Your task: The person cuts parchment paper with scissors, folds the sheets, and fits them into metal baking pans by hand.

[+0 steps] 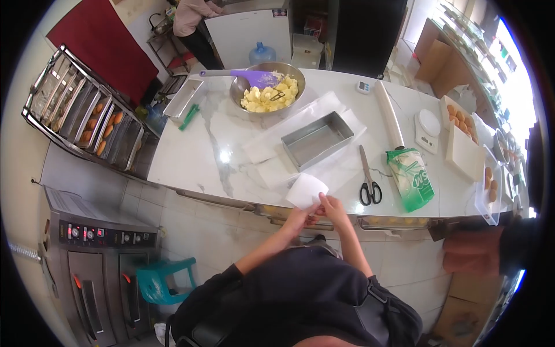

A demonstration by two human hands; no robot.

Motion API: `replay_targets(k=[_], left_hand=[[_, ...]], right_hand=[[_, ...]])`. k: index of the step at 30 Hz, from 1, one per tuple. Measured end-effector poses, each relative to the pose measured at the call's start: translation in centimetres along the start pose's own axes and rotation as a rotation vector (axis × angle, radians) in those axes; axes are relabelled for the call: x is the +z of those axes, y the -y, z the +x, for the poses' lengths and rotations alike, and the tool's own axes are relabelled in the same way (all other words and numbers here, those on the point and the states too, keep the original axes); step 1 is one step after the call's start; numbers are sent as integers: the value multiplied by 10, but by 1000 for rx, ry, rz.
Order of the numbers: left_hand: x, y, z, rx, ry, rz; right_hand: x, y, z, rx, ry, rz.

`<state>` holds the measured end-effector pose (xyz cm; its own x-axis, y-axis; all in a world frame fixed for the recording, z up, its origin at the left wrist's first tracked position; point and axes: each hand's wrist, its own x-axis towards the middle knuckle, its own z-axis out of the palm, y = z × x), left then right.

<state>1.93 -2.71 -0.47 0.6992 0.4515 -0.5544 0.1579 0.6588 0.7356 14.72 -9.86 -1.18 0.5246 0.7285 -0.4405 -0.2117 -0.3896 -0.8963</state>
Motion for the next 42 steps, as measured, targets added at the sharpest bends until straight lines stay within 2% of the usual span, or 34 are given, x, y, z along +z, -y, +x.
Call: replay_targets(k=[1, 5, 8, 10, 12, 15, 16, 18, 24, 27, 30, 35, 38, 40, 42], left_hand=[[1, -7, -4, -23, -9, 55], [-22, -20, -11, -135, 112, 441], [-48, -55, -19, 331, -264, 1179], [-57, -71, -3, 754, -495, 1295], [-61, -79, 13, 643, -464, 1395], [-63, -86, 34, 1046, -555, 1601], [-56, -82, 35, 1022, -560, 1613], [-48, -79, 37, 978, -584, 1643], [-59, -69, 53, 778, -329, 1716], [-63, -58, 61, 913, -428, 1806], [-67, -51, 67, 938, -470, 1938], [-69, -50, 54, 909, -398, 1841], [-66, -62, 45, 865, -306, 1674], [-78, -86, 50, 816, -412, 1524], [-102, -105, 71, 923, -662, 1416]], right_hand=[[11, -4, 4, 58, 75, 205], [16, -13, 10, 21, -6, 274], [19, -11, 19, -94, -102, 255], [20, -10, 17, -153, -169, 137], [17, -16, 11, -153, -207, -8], [16, -12, 23, -222, -301, -251], [14, -13, 21, -235, -331, -349], [14, -12, 19, -208, -350, -324], [13, -5, 14, -173, -338, -257], [8, -4, 17, -164, -365, -283], [-5, 0, 17, -125, -357, -317], [-44, -13, 18, -137, -264, -165], [-96, 30, 18, -170, -537, 66], [-133, 64, 31, -274, -695, 34], [-169, 74, 71, -241, -865, -243]])
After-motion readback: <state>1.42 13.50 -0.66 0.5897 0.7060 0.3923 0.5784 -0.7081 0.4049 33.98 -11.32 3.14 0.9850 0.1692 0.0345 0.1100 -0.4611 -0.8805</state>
